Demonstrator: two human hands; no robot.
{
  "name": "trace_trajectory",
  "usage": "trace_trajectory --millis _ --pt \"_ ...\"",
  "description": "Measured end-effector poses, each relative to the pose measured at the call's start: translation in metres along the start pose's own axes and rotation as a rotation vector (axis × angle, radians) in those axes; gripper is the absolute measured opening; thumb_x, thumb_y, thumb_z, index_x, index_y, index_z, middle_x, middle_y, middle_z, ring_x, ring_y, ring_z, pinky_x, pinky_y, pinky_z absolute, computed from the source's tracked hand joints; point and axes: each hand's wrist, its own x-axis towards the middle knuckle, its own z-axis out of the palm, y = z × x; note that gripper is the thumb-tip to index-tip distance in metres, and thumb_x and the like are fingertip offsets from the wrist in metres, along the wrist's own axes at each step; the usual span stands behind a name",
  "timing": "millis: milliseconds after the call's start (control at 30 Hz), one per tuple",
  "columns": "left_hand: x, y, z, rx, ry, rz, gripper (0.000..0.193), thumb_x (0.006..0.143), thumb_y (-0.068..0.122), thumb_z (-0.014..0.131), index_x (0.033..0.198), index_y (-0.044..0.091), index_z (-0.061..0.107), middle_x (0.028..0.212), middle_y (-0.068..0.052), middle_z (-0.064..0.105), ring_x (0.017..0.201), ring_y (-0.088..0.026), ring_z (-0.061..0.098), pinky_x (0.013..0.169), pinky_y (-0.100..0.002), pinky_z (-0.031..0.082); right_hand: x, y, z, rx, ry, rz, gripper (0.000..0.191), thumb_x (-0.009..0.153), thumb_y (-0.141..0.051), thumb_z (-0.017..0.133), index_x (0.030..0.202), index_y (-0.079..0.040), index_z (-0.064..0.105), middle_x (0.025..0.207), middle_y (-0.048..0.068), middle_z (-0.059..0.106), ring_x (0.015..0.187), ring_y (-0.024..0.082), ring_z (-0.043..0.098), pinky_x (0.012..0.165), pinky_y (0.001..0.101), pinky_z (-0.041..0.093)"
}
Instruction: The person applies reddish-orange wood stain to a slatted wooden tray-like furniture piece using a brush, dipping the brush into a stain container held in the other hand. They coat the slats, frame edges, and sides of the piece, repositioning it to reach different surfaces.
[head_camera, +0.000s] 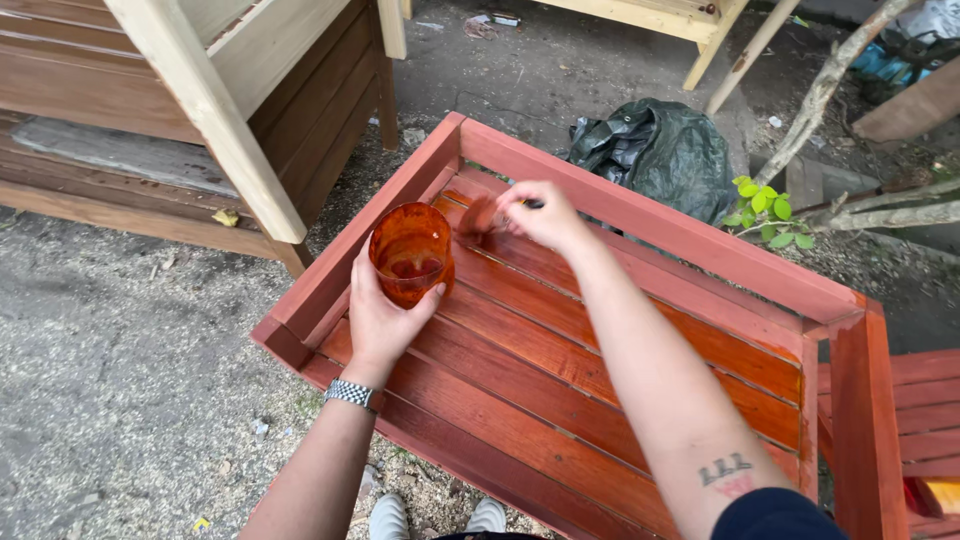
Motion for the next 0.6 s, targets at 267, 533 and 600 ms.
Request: trace_trajectory --millis 267,533,600 --pt "0.003 -0.008 0.021 -0.052 -0.016 0.046 0.096 0.071 0.026 0.089 0.15 0.002 0.04 0.141 -0.02 0.053 0.131 -0.035 0.057 0.11 -0.043 0.049 -0.099 0.05 -0.091 -0.117 0.044 0.155 0.014 0.093 -0.008 0.059 0.096 -0.004 0.073 0.087 0.005 0.073 0.066 0.012 0.07 0.059 0.028 0.059" --pt "0.012 -0.002 0.025 -0.042 -0.038 0.001 0.099 0.07 0.027 0.088 0.151 0.004 0.037 0.143 -0.02 0.051 0.132 -0.035 0.055 0.108 -0.042 0.049 -0.092 0.015 -0.121 -0.126 0.118 0.213 0.017 0.097 -0.013 0.063 0.093 -0.001 0.075 0.08 0.007 0.072 0.061 0.013 0.066 0.055 0.0295 0.054" --pt "0.012 -0.002 0.022 -0.019 -0.031 -0.007 0.098 0.07 0.028 0.089 0.151 0.004 0.038 0.143 -0.02 0.051 0.132 -0.035 0.054 0.108 -0.042 0.049 -0.06 0.017 -0.085 -0.004 0.102 0.058 0.015 0.096 -0.011 0.063 0.103 -0.004 0.075 0.089 0.008 0.073 0.069 0.011 0.068 0.062 0.0269 0.057"
